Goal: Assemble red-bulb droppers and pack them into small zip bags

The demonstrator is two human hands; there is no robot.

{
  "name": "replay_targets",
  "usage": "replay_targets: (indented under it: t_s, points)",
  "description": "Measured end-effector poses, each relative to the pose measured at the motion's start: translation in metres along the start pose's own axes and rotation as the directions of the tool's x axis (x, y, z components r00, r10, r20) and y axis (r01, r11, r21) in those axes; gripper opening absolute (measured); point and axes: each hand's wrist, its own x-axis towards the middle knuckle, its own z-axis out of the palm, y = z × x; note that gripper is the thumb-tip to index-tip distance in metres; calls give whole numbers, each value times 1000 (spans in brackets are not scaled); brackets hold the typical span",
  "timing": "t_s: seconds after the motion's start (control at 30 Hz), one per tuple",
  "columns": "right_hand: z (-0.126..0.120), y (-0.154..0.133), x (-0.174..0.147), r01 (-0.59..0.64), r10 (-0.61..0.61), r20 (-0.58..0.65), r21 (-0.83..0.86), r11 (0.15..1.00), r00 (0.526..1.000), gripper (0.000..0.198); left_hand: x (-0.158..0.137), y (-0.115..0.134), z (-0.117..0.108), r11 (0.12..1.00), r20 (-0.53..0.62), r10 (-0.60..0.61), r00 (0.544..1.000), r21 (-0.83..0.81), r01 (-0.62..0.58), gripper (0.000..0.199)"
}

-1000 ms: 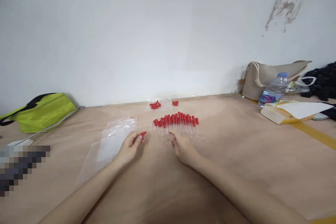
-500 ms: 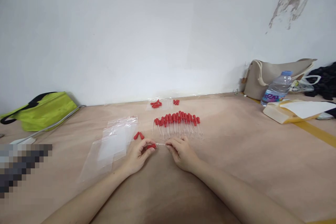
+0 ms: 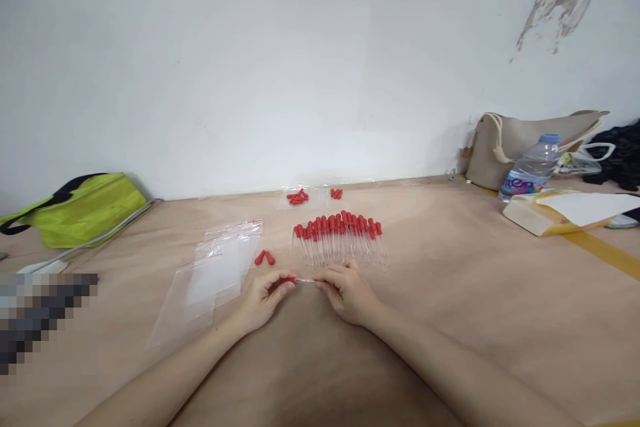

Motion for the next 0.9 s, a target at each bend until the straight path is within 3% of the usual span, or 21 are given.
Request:
replay_targets:
  t_s: [0.17,0.5,0.9]
  points:
    - [-4,4,4,68,-67,34,-33,997,997,20,-4,5,1,995,29,65,997,70,-67,17]
    - [0,-2,1,188,-207,-31,-305,933,978,16,-7,7,1,964,50,127,991,228,-136,17]
    - [9,-9,1,165,-178,-36,-235,958,983,18,-7,9,0,943,92,186,978,264,-204,17]
